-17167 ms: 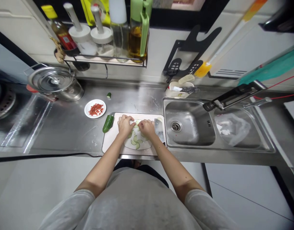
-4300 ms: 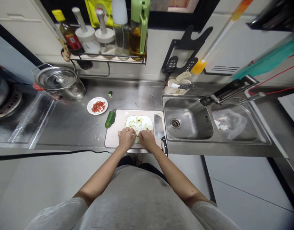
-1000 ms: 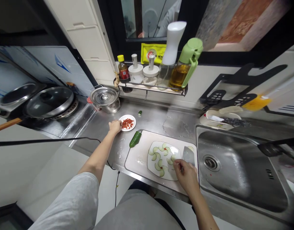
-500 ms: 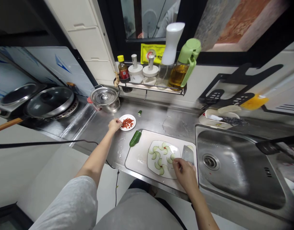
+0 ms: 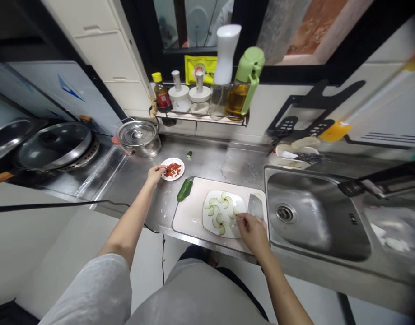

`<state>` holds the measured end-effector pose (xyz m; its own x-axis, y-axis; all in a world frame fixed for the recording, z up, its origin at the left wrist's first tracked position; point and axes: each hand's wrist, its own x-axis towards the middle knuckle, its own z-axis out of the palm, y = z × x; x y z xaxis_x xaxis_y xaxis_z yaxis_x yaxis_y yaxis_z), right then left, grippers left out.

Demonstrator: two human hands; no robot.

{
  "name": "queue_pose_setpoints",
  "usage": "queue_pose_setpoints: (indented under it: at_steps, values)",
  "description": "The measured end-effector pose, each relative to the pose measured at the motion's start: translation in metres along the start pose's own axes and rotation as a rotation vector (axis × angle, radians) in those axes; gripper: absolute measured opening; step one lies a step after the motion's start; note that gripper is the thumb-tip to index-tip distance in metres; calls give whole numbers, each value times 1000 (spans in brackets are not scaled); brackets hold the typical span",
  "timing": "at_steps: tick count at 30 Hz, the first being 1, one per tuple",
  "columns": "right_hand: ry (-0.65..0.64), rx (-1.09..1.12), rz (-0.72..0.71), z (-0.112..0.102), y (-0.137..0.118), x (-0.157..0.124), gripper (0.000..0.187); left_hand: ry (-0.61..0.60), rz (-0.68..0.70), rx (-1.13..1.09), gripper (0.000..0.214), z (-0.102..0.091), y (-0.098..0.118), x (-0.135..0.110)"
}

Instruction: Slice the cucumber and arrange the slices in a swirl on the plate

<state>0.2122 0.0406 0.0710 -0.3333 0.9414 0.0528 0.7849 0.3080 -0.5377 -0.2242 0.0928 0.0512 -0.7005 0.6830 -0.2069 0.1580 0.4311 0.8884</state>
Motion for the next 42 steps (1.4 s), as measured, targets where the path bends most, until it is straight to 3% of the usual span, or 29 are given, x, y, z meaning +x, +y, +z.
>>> queue_pose_setpoints:
  at_steps: [6, 11, 18, 22, 29, 37, 42]
  values:
    - [-51, -1, 41, -5, -8, -7, 29, -130, 88, -142, 35, 14, -3, -34]
    - [-42, 4, 78, -2, -10, -14, 23, -286, 141, -135, 36, 39, -9, -85]
    - [-132, 176, -18, 10, -25, -22, 19, -617, 345, 175, 22, 63, -1, -187]
    - [-193, 203, -170, 21, -37, -26, 22, -780, 486, 353, 14, 65, 5, -220]
    - [-241, 162, -236, 32, -42, -19, 17, -805, 566, 385, 15, 64, 10, -222]
    - [-243, 172, -213, 36, -45, -3, 14, -771, 487, 328, 16, 65, 11, -219]
    - [-217, 216, -206, 38, -48, 8, 16, -688, 442, 256, 17, 69, 9, -215]
